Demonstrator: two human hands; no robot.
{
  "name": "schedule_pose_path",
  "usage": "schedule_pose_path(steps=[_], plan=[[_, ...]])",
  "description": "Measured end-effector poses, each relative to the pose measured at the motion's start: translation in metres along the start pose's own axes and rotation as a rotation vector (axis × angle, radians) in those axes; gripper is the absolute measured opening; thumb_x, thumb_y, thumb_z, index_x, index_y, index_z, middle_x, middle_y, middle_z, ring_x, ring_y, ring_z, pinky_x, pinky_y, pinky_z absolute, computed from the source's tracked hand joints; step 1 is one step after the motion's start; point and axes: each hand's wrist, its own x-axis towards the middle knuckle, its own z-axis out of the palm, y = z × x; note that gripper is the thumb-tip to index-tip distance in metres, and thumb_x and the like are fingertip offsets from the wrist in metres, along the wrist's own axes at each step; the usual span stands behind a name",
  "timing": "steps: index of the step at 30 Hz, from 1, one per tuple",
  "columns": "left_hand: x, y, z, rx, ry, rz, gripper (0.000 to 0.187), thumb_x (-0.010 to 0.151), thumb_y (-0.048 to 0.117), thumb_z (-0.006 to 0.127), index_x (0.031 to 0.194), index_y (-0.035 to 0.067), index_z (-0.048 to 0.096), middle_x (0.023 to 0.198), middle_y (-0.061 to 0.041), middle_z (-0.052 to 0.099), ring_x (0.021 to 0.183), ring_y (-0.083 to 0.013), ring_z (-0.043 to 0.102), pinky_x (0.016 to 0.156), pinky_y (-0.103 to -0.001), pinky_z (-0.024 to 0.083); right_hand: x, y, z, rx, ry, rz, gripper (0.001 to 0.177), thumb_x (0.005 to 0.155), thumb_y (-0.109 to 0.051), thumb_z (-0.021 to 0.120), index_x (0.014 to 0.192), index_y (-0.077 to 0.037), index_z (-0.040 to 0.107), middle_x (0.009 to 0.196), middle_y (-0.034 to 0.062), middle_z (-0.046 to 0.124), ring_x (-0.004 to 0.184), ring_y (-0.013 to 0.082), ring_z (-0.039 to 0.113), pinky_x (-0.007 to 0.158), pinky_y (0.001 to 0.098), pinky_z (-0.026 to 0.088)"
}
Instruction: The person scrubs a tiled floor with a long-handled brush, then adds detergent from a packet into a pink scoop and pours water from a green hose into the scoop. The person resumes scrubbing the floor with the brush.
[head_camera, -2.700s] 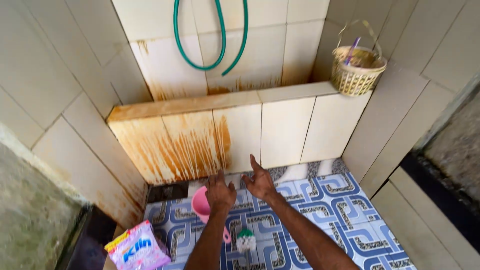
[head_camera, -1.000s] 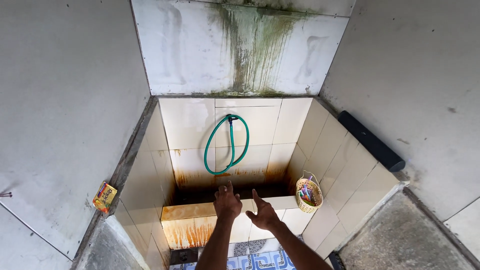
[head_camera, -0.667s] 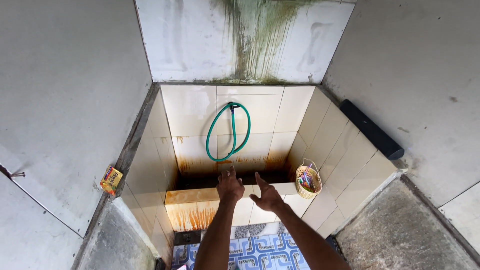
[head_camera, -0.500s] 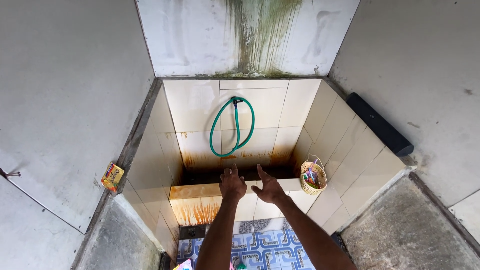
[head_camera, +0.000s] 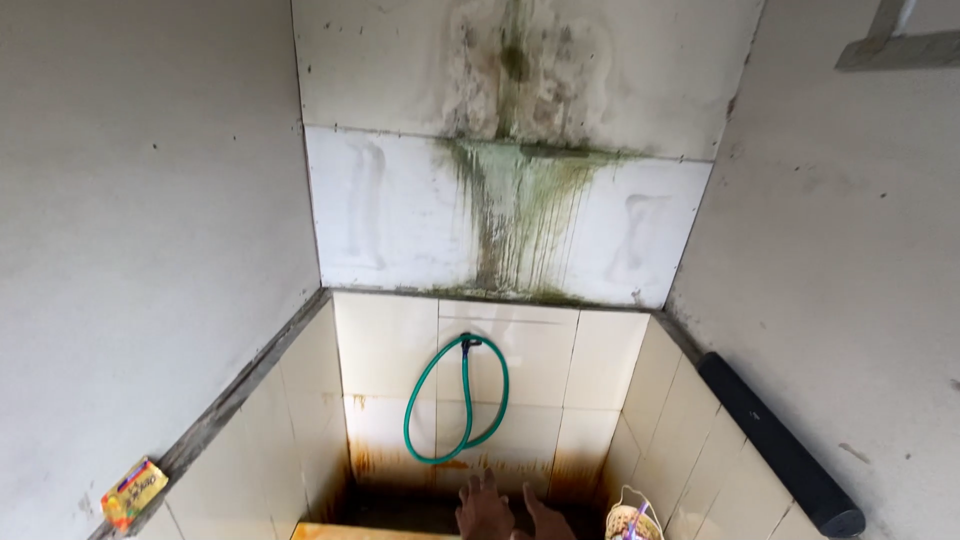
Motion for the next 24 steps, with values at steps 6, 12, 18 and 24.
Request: schedule_pose_path(steps=[6, 12, 18, 24], plan=[[-0.011, 0.023, 0.005, -0.022, -0.024, -0.051, 0.061, 0.103, 0.031, 0.050, 0.159, 0.016, 0.029, 0.152, -0.011, 0.037, 0.146, -0.0361, 0.035, 0.107, -0.049, 0.047, 0.020, -0.012, -0.064, 0.165, -0.002, 0.061, 0.097, 0.094, -0.052, 0.067, 0.167, -0.020, 0.012, 0.159, 0.0206, 0.044, 0.145, 0.0453, 0.043, 0.121, 0.0565, 0.040], [-0.002, 0.021, -0.002, -0.013, -0.012, -0.117, 0.065, 0.102, 0.034, 0.055, 0.159, 0.014, 0.030, 0.152, -0.011, 0.037, 0.144, -0.0361, 0.036, 0.108, -0.051, 0.046, 0.023, -0.035, -0.091, 0.218, 0.003, 0.043, 0.092, 0.098, -0.049, 0.065, 0.167, -0.016, 0.014, 0.151, 0.0264, 0.051, 0.138, 0.0498, 0.048, 0.117, 0.0634, 0.042], [0.027, 0.011, 0.000, -0.028, 0.019, -0.137, 0.067, 0.100, 0.036, 0.056, 0.159, 0.013, 0.032, 0.150, -0.012, 0.039, 0.141, -0.0362, 0.039, 0.107, -0.053, 0.047, 0.053, -0.035, -0.088, 0.349, -0.043, 0.041, 0.087, 0.100, -0.040, 0.064, 0.167, -0.015, 0.013, 0.144, 0.0268, 0.057, 0.106, 0.0355, 0.068, 0.103, 0.0569, 0.054], [0.072, 0.003, 0.003, -0.077, 0.020, -0.142, 0.068, 0.099, 0.037, 0.057, 0.158, 0.012, 0.034, 0.149, -0.012, 0.041, 0.140, -0.0365, 0.041, 0.105, -0.053, 0.048, 0.081, -0.042, -0.100, 0.308, -0.044, 0.055, 0.085, 0.099, -0.039, 0.064, 0.166, -0.012, 0.017, 0.137, 0.0230, 0.064, 0.137, 0.0444, 0.053, 0.116, 0.0667, 0.039]])
